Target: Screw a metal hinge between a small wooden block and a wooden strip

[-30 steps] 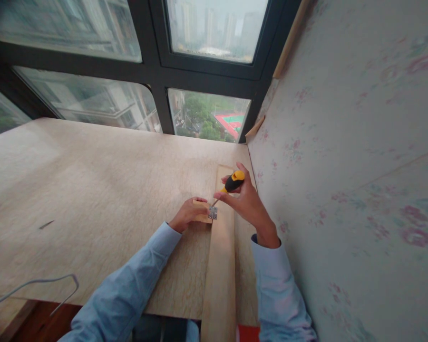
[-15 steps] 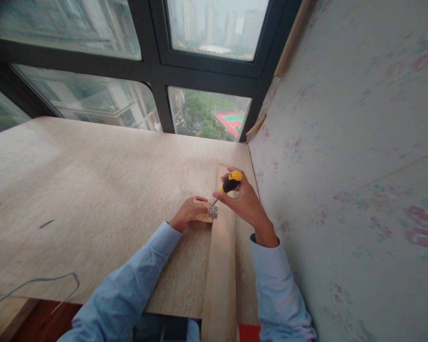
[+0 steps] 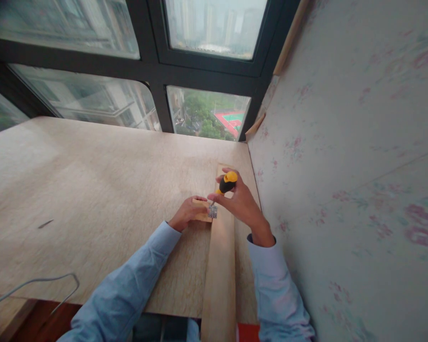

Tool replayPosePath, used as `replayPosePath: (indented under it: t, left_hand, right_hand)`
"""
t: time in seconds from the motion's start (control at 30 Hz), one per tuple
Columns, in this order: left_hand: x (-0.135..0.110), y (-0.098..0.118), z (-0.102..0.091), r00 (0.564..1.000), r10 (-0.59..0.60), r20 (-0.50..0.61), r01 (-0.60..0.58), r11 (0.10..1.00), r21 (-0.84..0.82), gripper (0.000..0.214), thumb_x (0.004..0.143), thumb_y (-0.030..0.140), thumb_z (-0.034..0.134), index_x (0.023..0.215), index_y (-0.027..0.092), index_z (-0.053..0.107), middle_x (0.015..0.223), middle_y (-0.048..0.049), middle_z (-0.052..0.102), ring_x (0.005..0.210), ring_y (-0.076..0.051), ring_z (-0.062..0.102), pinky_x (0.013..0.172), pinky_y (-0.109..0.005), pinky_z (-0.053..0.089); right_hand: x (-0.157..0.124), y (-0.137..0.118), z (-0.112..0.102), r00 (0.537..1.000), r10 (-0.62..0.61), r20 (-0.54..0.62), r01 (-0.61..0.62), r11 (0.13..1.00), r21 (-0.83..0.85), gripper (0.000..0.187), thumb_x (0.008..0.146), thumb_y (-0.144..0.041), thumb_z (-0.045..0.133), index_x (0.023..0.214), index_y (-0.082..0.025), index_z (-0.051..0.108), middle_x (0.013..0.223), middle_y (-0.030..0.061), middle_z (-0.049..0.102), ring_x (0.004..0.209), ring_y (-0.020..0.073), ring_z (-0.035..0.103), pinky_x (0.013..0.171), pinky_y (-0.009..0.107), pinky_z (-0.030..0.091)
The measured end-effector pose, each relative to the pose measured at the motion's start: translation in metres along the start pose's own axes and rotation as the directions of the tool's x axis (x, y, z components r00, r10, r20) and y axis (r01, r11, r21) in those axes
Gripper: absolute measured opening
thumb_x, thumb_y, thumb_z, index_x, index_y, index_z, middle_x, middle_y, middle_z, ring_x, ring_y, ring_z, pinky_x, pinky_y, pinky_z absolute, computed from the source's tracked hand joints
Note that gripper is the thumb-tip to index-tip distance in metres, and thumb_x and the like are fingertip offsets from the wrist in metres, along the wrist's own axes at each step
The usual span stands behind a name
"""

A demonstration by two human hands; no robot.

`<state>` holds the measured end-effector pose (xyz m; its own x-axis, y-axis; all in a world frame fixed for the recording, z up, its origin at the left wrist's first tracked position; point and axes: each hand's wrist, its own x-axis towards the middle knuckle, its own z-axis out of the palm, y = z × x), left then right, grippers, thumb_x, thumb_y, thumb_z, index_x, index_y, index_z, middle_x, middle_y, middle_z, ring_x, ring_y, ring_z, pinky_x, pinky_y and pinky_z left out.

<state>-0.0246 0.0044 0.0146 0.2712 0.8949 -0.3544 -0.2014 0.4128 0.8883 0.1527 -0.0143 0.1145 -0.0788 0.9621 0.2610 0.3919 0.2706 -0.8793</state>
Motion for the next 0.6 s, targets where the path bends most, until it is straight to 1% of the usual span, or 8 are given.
replayPosePath:
  t: [0.1,0.17,0.2,0.3,0.37,0.43,0.5,0.6]
  left_hand:
    - [0.003,-0.001,0.001,0.998,-0.021,-0.052,0.022,1.000,0.010,0.049,0.046,0.011,0.082,0.090,0.009,0.060,0.077,-0.0066,0.067,0.060,-0.015,0.060,0.058,-0.026,0.046]
    - [0.003,-0.001,0.002,0.999,-0.009,-0.052,0.009,1.000,0.003,0.050,0.045,0.011,0.083,0.090,0.009,0.060,0.077,-0.0059,0.066,0.060,-0.014,0.060,0.058,-0.026,0.046]
    - [0.002,-0.001,0.002,0.999,-0.003,-0.046,0.002,1.000,-0.005,0.051,0.045,0.011,0.083,0.090,0.009,0.060,0.078,-0.0059,0.066,0.061,-0.014,0.060,0.058,-0.026,0.046]
    - [0.000,-0.001,0.001,1.000,-0.003,-0.026,0.003,1.000,-0.015,0.052,0.046,0.014,0.084,0.092,0.009,0.060,0.080,-0.0077,0.066,0.064,-0.016,0.061,0.060,-0.027,0.046]
    - [-0.001,0.000,0.000,1.000,-0.001,-0.019,0.001,1.000,-0.007,0.053,0.047,0.015,0.084,0.093,0.009,0.059,0.081,-0.0089,0.066,0.064,-0.017,0.062,0.060,-0.028,0.046]
    - [-0.002,0.000,0.000,1.000,0.009,-0.007,-0.009,1.000,-0.019,0.052,0.047,0.015,0.084,0.093,0.009,0.059,0.082,-0.0093,0.066,0.065,-0.017,0.062,0.061,-0.029,0.046]
    - [-0.001,0.001,0.001,1.000,0.008,-0.011,-0.009,0.999,-0.035,0.051,0.047,0.013,0.082,0.091,0.008,0.059,0.080,-0.0087,0.066,0.064,-0.016,0.061,0.061,-0.029,0.046]
    - [0.001,0.001,0.002,0.999,-0.012,-0.038,0.011,0.999,-0.035,0.049,0.045,0.010,0.081,0.089,0.007,0.060,0.077,-0.0074,0.065,0.061,-0.015,0.060,0.060,-0.028,0.046]
  right_hand:
    - [-0.002,0.004,-0.010,0.981,0.025,0.191,-0.055,0.986,0.156,0.070,0.075,-0.044,0.074,0.134,-0.025,0.040,0.127,0.0114,0.059,0.120,0.0241,0.057,0.097,0.043,0.050]
    - [-0.002,0.003,-0.013,0.976,0.071,0.203,-0.101,0.985,0.139,0.066,0.076,-0.045,0.073,0.132,-0.023,0.044,0.118,0.0113,0.065,0.110,0.0247,0.063,0.093,0.044,0.052]
    - [-0.001,0.002,-0.013,0.982,0.099,0.158,-0.112,0.991,0.079,0.065,0.074,-0.046,0.074,0.128,-0.022,0.049,0.110,0.0107,0.068,0.100,0.0252,0.067,0.089,0.044,0.054]
    - [0.002,-0.002,-0.006,0.987,0.122,-0.105,-0.143,0.964,-0.226,0.054,0.064,-0.053,0.079,0.102,-0.017,0.062,0.080,0.0073,0.069,0.072,0.0254,0.067,0.071,0.043,0.056]
    - [0.004,-0.001,-0.003,0.979,0.088,-0.185,-0.146,0.933,-0.328,0.051,0.062,-0.055,0.080,0.092,-0.018,0.062,0.072,0.0050,0.066,0.065,0.0239,0.064,0.064,0.041,0.055]
    - [0.003,-0.001,-0.004,0.991,0.056,-0.118,-0.083,0.967,-0.242,0.051,0.065,-0.053,0.079,0.098,-0.019,0.060,0.081,0.0051,0.067,0.072,0.0234,0.065,0.068,0.039,0.056]
    - [0.001,-0.001,-0.009,1.000,-0.012,0.003,0.012,0.998,-0.069,0.052,0.070,-0.047,0.077,0.110,-0.022,0.056,0.102,0.0076,0.067,0.093,0.0240,0.066,0.081,0.040,0.055]
    - [-0.002,-0.005,-0.015,0.982,-0.081,0.169,0.061,0.991,0.119,0.053,0.077,-0.039,0.075,0.121,-0.025,0.049,0.126,0.0108,0.060,0.117,0.0246,0.058,0.096,0.043,0.050]
